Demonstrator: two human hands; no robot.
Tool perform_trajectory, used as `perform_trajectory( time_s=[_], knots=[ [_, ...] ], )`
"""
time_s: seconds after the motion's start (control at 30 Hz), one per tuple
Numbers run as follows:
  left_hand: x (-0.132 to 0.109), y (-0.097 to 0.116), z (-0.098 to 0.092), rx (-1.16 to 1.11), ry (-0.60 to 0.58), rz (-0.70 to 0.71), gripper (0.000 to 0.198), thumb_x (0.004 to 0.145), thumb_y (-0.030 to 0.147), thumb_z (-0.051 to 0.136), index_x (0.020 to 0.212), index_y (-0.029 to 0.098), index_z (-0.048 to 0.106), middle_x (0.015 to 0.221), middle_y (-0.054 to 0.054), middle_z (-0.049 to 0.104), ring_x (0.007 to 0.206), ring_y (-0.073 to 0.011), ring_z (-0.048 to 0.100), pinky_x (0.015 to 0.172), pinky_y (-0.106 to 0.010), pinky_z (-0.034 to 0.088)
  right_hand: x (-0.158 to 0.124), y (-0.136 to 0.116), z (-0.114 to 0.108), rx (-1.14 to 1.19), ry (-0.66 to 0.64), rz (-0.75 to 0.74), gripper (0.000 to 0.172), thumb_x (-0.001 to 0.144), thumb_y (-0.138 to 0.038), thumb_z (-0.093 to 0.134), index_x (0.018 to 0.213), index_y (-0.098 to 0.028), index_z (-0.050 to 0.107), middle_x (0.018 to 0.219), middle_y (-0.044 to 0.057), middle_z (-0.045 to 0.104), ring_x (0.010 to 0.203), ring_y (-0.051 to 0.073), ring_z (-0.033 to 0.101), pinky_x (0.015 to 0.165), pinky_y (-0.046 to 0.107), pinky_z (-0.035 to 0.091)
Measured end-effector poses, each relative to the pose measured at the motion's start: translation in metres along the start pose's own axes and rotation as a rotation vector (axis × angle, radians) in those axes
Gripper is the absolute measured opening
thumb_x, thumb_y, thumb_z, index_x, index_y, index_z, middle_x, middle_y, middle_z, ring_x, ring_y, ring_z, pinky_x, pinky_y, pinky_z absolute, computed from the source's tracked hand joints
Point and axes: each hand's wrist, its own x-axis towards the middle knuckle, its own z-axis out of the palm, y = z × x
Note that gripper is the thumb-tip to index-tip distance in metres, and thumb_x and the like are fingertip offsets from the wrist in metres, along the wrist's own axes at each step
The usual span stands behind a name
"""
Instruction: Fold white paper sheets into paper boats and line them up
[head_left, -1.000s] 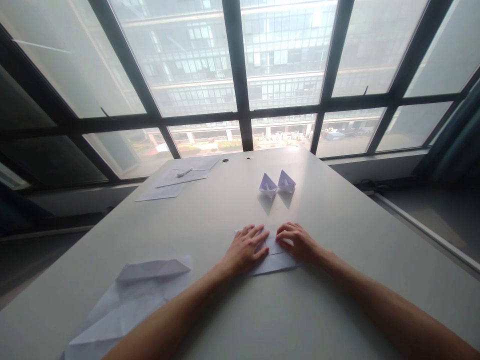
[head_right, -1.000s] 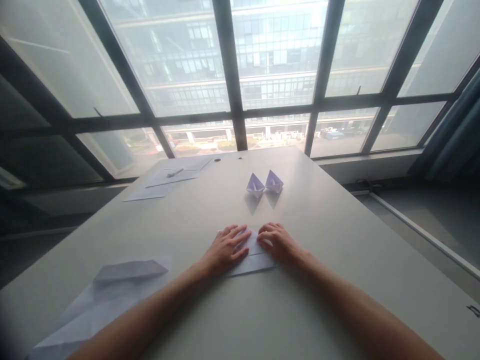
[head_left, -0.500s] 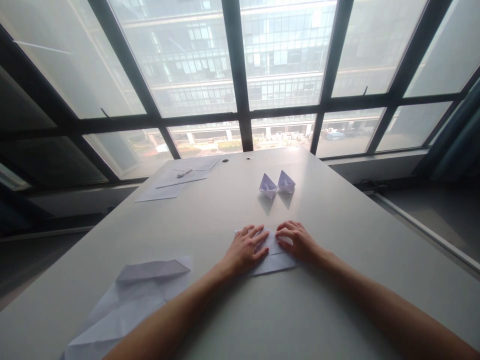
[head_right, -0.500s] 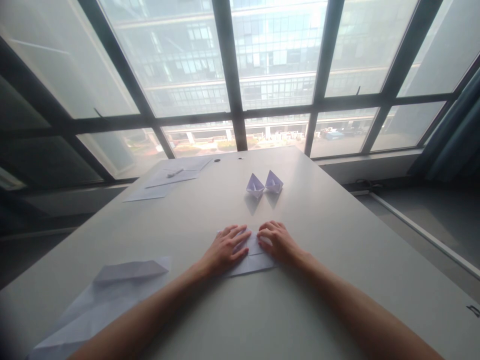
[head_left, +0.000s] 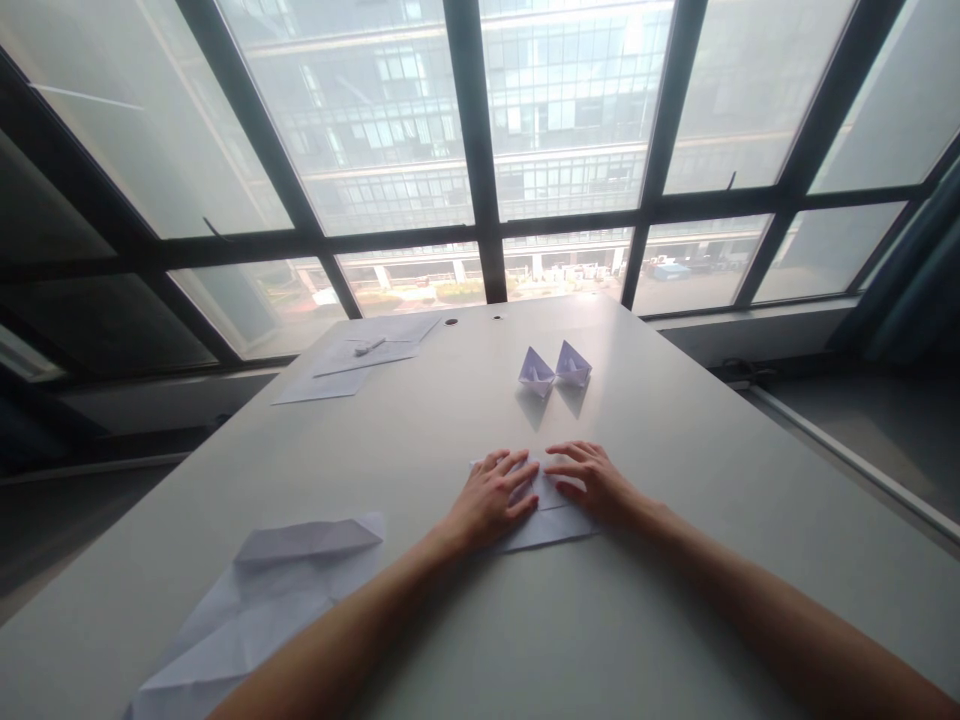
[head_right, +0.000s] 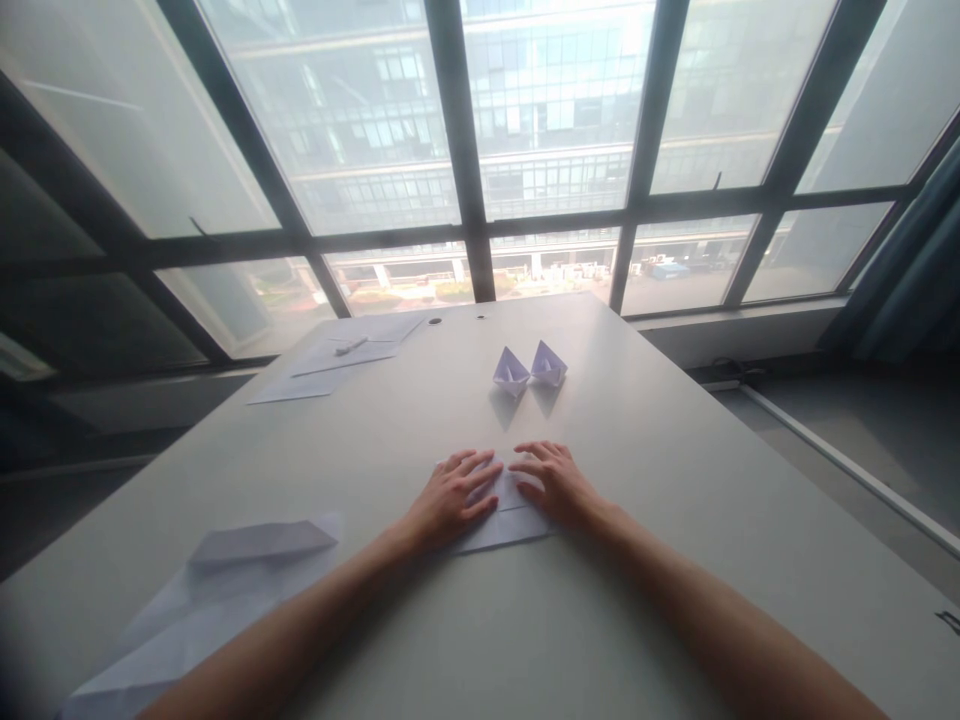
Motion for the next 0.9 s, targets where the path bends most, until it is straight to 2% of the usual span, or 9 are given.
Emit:
perform_trajectory(
  time_s=[0.17, 0.4, 0.73, 0.9],
  knots=[
    [-0.0006, -0.0006, -0.0002, 0.007, -0.009, 0.008, 0.046, 0.096, 0.047, 0.052, 0.141, 0.037, 0.051, 0.149, 0.0, 0.047, 0.134, -0.031, 0.04, 0.109, -0.05, 0.038, 0.0017, 0.0, 0.0012, 0.012, -0.011, -0.077, 0.024, 0.094, -0.022, 0.061, 0.112, -0.033, 0.072, 0.126, 0.005, 0.067, 0.118, 0.023, 0.058, 0.101, 0.045, 0.04],
    [-0.0002, -0.0015, 0.0004, 0.006, -0.025, -0.002, 0.047, 0.095, 0.048, 0.052, 0.141, 0.039, 0.05, 0.151, 0.001, 0.045, 0.136, -0.0314, 0.038, 0.109, -0.051, 0.037, 0.0031, -0.0042, -0.0028, -0.016, -0.034, -0.086, 0.034, 0.094, -0.021, 0.057, 0.125, -0.033, 0.066, 0.131, 0.006, 0.065, 0.12, 0.024, 0.057, 0.103, 0.045, 0.04],
    [-0.0002, -0.0015, -0.0001, -0.004, -0.008, 0.002, 0.05, 0.095, 0.049, 0.053, 0.143, 0.036, 0.049, 0.15, -0.001, 0.047, 0.136, -0.0312, 0.039, 0.109, -0.05, 0.038, 0.003, -0.0029, -0.0014, -0.019, -0.058, -0.068, 0.032, 0.094, -0.026, 0.06, 0.124, -0.034, 0.066, 0.131, 0.005, 0.064, 0.121, 0.025, 0.056, 0.103, 0.045, 0.039],
    [0.0025, -0.0002, -0.0035, -0.121, 0.105, -0.045, 0.041, 0.102, 0.04, 0.038, 0.137, 0.027, 0.055, 0.143, -0.005, 0.054, 0.13, -0.023, 0.048, 0.111, -0.042, 0.038, 0.002, -0.0041, -0.0006, -0.053, -0.042, -0.038, 0.029, 0.093, -0.025, 0.06, 0.119, -0.035, 0.068, 0.13, 0.005, 0.065, 0.122, 0.025, 0.055, 0.104, 0.048, 0.036]
  ],
)
